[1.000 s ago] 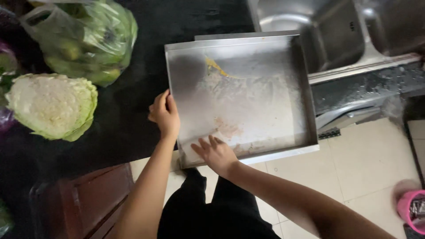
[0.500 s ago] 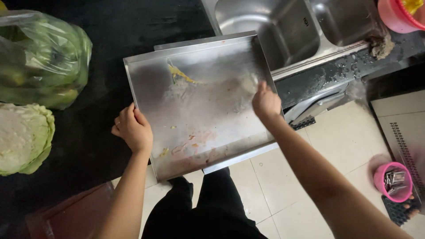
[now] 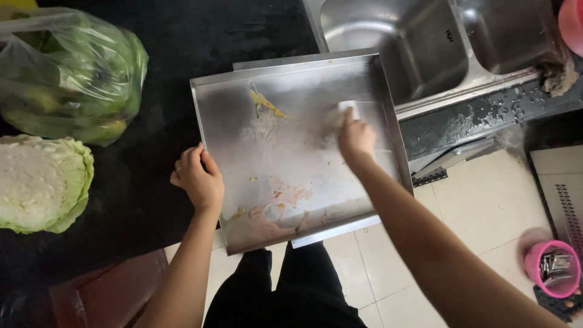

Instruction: Washing and rinsing a metal baking tray in a kitchen sink.

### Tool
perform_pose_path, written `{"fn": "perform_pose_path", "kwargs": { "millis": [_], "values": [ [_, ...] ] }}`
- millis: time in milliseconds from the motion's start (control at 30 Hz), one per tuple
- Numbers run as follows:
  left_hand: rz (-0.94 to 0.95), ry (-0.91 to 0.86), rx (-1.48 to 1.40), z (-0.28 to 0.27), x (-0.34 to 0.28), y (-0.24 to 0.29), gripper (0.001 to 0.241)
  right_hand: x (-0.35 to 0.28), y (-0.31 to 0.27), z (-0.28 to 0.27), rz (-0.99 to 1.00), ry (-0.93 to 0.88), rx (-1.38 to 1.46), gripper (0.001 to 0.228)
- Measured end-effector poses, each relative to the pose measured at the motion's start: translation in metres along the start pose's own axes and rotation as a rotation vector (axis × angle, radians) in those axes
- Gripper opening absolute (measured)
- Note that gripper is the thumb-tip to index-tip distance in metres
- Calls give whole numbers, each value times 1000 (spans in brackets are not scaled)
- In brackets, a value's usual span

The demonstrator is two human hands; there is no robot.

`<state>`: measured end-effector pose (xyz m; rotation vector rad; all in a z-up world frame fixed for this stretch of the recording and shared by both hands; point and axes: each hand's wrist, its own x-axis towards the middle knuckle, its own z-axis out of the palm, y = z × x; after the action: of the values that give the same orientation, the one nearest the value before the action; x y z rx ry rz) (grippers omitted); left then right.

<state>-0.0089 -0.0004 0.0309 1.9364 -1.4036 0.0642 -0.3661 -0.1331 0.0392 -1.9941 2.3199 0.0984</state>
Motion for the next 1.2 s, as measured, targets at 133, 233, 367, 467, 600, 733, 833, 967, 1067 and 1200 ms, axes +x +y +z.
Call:
{"fn": "perform_pose_path", "kwargs": {
  "millis": [133, 233, 367, 467, 600, 733, 833, 967, 1067, 1200],
  "values": [
    [-1, 2, -4, -4, 2, 3, 19, -5, -79, 20, -154, -18, 44, 39],
    [3, 17, -3, -3, 3, 6, 18, 1, -132, 22, -293, 42, 55, 48],
    [9, 30, 3, -5, 2, 6, 20, 21, -166, 14, -462, 130, 51, 48],
    [6, 34, -5, -4, 5, 5, 19, 23, -171, -8, -586, 115, -26, 53],
    [-7, 45, -22, -4, 2, 7, 19, -6, -157, -21, -742, 29, 19, 64],
    [-7, 60, -8, -2, 2, 5, 18, -91, -128, -14, -859, 57, -169, 66],
    [4, 61, -1, 0, 2, 3, 18, -151, -105, -17, -900, -39, -233, 66],
    [5, 56, 22, 0, 0, 4, 18, -204, -84, -18, -964, 8, -280, 69],
    [6, 52, 49, 0, -1, 3, 18, -215, -75, -13, -924, -88, -237, 69],
    [18, 42, 76, -1, 1, 3, 17, -199, -65, -62, -489, -429, 59, 61]
  ]
}}
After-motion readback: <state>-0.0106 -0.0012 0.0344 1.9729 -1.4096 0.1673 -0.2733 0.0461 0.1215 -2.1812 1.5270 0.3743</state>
